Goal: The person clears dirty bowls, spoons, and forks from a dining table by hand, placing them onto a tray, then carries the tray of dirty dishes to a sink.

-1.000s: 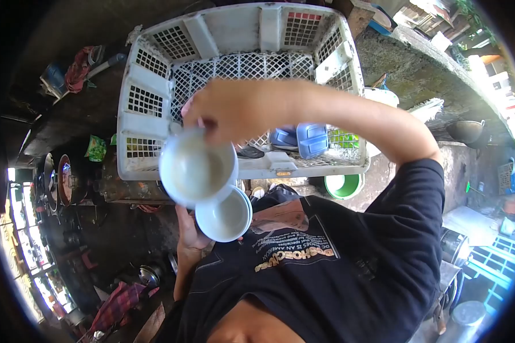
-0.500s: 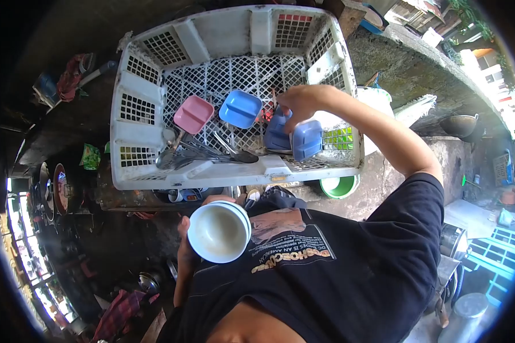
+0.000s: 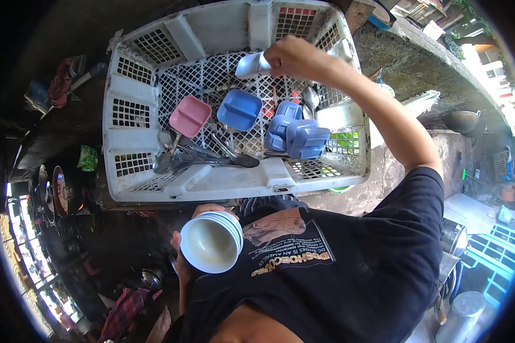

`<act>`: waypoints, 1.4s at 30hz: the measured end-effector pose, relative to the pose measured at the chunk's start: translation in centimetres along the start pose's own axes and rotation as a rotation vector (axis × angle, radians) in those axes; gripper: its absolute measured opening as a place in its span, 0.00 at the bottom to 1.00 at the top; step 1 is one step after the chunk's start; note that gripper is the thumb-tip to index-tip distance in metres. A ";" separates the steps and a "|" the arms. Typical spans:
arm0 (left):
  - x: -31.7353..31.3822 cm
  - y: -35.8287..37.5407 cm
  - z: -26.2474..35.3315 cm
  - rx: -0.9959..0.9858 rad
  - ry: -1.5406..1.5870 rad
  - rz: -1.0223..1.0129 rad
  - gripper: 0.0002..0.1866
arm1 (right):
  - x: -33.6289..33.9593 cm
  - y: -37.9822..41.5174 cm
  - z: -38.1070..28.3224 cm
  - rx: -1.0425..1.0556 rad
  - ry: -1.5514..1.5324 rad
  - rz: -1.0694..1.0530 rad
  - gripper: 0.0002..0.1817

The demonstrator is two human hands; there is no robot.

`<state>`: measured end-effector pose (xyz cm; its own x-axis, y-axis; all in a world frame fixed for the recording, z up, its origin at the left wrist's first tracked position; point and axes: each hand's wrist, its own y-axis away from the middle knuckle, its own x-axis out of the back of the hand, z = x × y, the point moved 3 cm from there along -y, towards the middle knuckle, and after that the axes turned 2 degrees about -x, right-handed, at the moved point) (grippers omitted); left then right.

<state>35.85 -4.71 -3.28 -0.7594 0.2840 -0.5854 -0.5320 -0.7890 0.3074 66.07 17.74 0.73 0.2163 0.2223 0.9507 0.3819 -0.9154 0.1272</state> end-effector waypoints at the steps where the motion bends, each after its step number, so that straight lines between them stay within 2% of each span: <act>1: 0.0 -0.1 0.1 -0.004 -0.003 0.002 0.48 | -1.5 -0.7 0.8 0.028 -0.022 -0.014 0.07; 3: 0.0 0.0 0.1 -0.003 -0.008 0.005 0.48 | -2.7 0.0 1.0 0.252 0.143 0.246 0.10; 6: -0.1 0.0 0.0 -0.005 -0.013 0.010 0.48 | -0.8 1.9 -1.8 -0.064 0.129 -0.311 0.15; 8: -0.2 0.0 0.1 -0.006 -0.018 0.007 0.49 | -3.3 4.2 -1.9 0.057 -0.023 -0.574 0.22; 9: -0.3 -0.1 0.1 -0.009 -0.024 0.004 0.49 | -3.6 5.4 -2.5 0.047 0.057 -0.651 0.29; 11: -0.4 -0.1 0.1 -0.016 -0.028 0.001 0.49 | -4.3 6.9 -3.0 0.111 0.144 -0.628 0.33; 13: -0.4 0.0 0.1 -0.021 -0.033 0.002 0.49 | -4.0 7.3 -3.6 0.127 0.106 -0.584 0.30; 16: -0.4 0.1 0.1 -0.026 -0.051 0.002 0.50 | -3.8 7.5 -4.1 0.150 0.113 -0.735 0.28; 19: -0.5 -0.2 0.3 -0.039 -0.087 0.006 0.50 | -3.3 7.2 -4.2 0.104 0.067 -0.696 0.28; 21: -0.7 -0.4 0.4 -0.048 -0.117 0.011 0.51 | 0.4 6.7 -4.9 -0.027 -0.107 -0.563 0.24; 22: -0.7 -0.3 0.3 -0.044 -0.102 0.020 0.51 | 2.0 6.2 -4.7 0.067 -0.130 -0.468 0.19; 23: -0.8 -0.2 0.3 -0.040 -0.087 0.030 0.51 | 3.4 5.8 -4.8 0.051 -0.108 -0.342 0.13; 25: -0.7 0.0 0.2 -0.036 -0.020 0.015 0.50 | 3.4 4.3 -3.2 0.085 -0.062 -0.041 0.11; 28: 0.1 -0.2 -0.1 -0.042 0.061 -0.043 0.48 | 1.5 2.0 -2.3 0.240 0.070 0.277 0.11; 31: 0.2 -0.1 -0.1 -0.037 0.004 -0.053 0.48 | -2.5 0.8 -1.2 0.091 0.110 0.229 0.12; 34: -0.2 0.1 0.6 -0.025 -0.022 -0.043 0.48 | -3.7 1.0 -1.3 0.162 0.202 0.078 0.08; 42: 0.2 0.1 -0.2 -0.035 0.022 -0.056 0.48 | -3.3 0.4 -1.2 0.091 0.207 0.021 0.05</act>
<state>35.73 -4.84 -3.48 -0.7203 0.3167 -0.6171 -0.5597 -0.7909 0.2474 64.39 16.23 -1.98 0.0391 0.1213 0.9918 0.4607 -0.8830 0.0898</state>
